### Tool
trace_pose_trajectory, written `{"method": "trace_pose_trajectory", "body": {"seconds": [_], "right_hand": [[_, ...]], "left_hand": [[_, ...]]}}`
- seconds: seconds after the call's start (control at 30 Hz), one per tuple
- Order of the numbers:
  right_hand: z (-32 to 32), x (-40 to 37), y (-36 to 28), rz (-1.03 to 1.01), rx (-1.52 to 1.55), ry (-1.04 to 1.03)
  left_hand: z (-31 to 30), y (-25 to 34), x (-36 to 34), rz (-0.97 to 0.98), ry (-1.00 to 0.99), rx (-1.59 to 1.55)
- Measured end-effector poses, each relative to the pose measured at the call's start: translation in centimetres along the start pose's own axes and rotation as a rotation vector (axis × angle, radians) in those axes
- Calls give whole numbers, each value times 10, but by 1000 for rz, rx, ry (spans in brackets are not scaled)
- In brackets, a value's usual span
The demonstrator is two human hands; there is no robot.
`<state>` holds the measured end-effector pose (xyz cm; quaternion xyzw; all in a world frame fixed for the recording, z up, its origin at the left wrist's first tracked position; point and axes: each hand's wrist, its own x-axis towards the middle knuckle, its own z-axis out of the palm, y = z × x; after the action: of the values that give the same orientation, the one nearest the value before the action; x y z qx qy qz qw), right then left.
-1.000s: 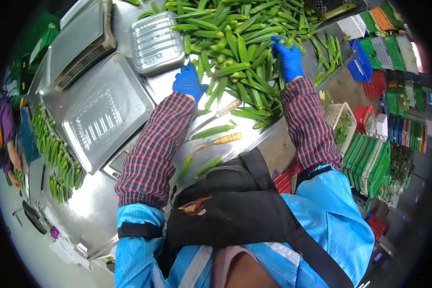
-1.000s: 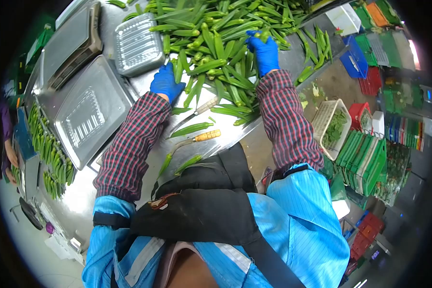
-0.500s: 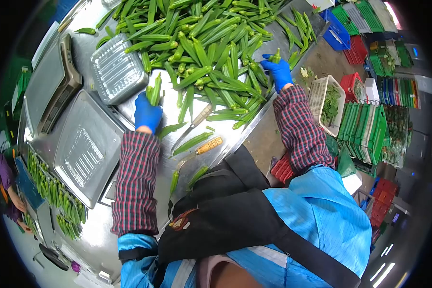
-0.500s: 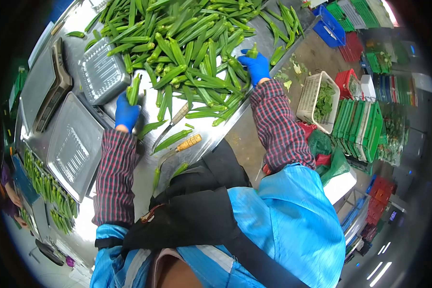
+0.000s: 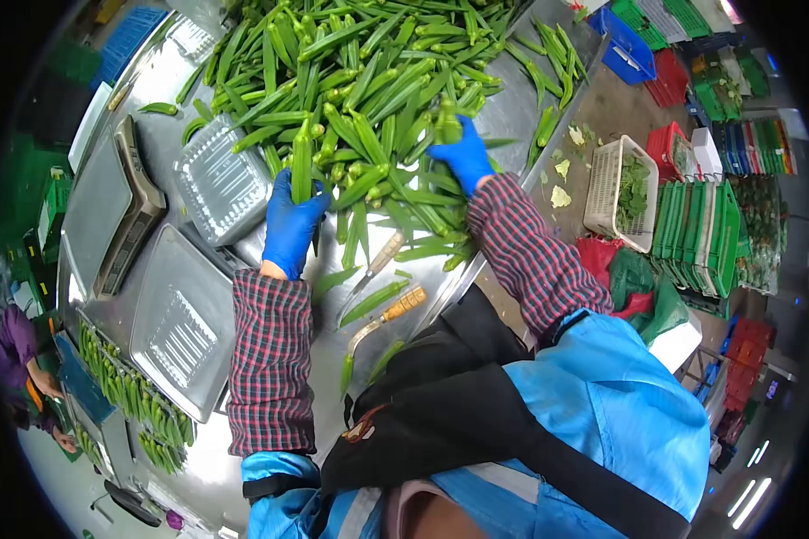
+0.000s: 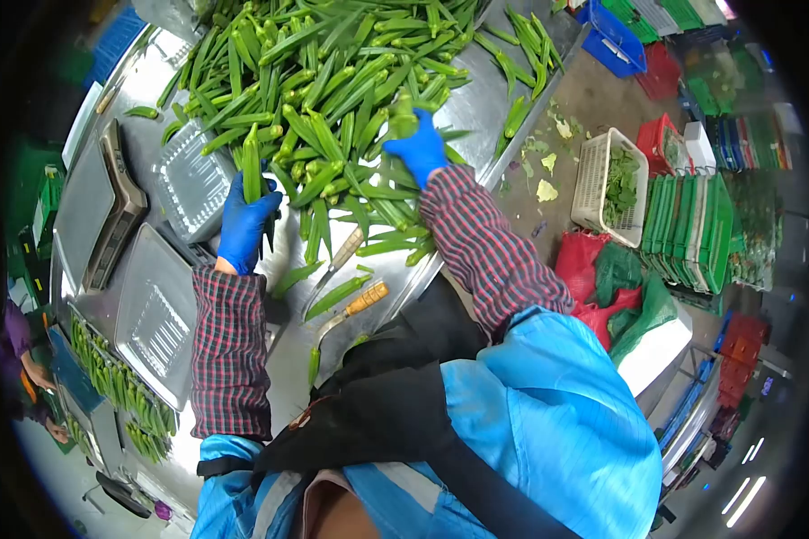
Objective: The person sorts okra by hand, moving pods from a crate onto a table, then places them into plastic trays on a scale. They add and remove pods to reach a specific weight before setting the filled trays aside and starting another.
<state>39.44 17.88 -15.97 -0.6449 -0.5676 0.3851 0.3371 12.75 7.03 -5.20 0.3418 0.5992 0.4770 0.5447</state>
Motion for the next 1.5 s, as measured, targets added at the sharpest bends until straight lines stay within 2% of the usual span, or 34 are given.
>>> {"method": "trace_pose_trajectory", "body": {"seconds": [0.03, 0.07, 0.13, 0.27, 0.33, 0.37, 0.5, 0.53, 0.63, 0.7, 0.73, 0.83, 0.87, 0.97, 1.03, 1.1, 1.13, 1.17, 1.27, 1.3, 1.37, 1.4, 1.43, 1.5], "right_hand": [[-6, 7, 12, 12, 300, 72], [-21, 10, 6, 13, 296, 70], [-59, 15, -22, 175, 780, -80], [-133, 57, -2, 346, 871, -52], [-154, 74, 11, 501, 1078, -28], [-158, 78, 11, 504, 1077, -25], [-159, 86, 9, 436, 1086, -86], [-150, 83, 7, 486, 1074, -108], [-117, 71, 9, 689, 1035, -181], [-90, 69, 24, 732, 1038, -247], [-79, 69, 20, 654, 1009, -102], [-58, 72, 12, 442, 881, -9], [-60, 66, 2, 419, 904, -25], [-68, 52, -8, 512, 1039, -153], [-75, 42, -13, 491, 1046, -215], [-86, 35, -19, 275, 1032, -299], [-90, 36, -23, 233, 968, -290], [-94, 37, -30, 229, 970, -291], [-106, 56, -45, -12, 867, -272], [-111, 62, -45, -27, 864, -269], [-122, 74, -44, -224, 719, -194], [-131, 81, -44, -301, 732, -280], [-132, 89, -40, -308, 727, -278], [-126, 100, -18, -490, 780, -298]], "left_hand": [[4, 5, 4, -3, -4, -23], [7, 8, 10, 12, -27, -46], [19, 19, 24, 26, -51, -12], [57, 37, 54, 68, -123, 87], [82, 43, 71, 64, -212, 163], [101, 48, 74, 54, -182, 192], [161, 14, 115, 82, -355, 181], [175, -17, 134, 106, -355, 251], [202, -13, 130, 44, -184, 676], [214, -27, 133, 34, -134, 707], [218, -35, 136, 25, -83, 739], [227, -37, 140, 13, -75, 665], [227, -41, 141, 13, -74, 666], [219, -67, 147, -22, -171, 204], [217, -63, 142, -3, -173, 188], [215, -27, 117, -55, -278, -174], [219, -16, 109, 61, -292, -233], [221, -15, 110, 65, -292, -231], [232, -9, 120, 141, -196, -204], [235, -6, 124, 154, -201, -207], [241, 0, 134, 434, -57, 354], [247, 1, 139, 443, -59, 348], [253, 1, 143, 514, -44, 335], [261, -5, 149, 645, -12, 316]]}}
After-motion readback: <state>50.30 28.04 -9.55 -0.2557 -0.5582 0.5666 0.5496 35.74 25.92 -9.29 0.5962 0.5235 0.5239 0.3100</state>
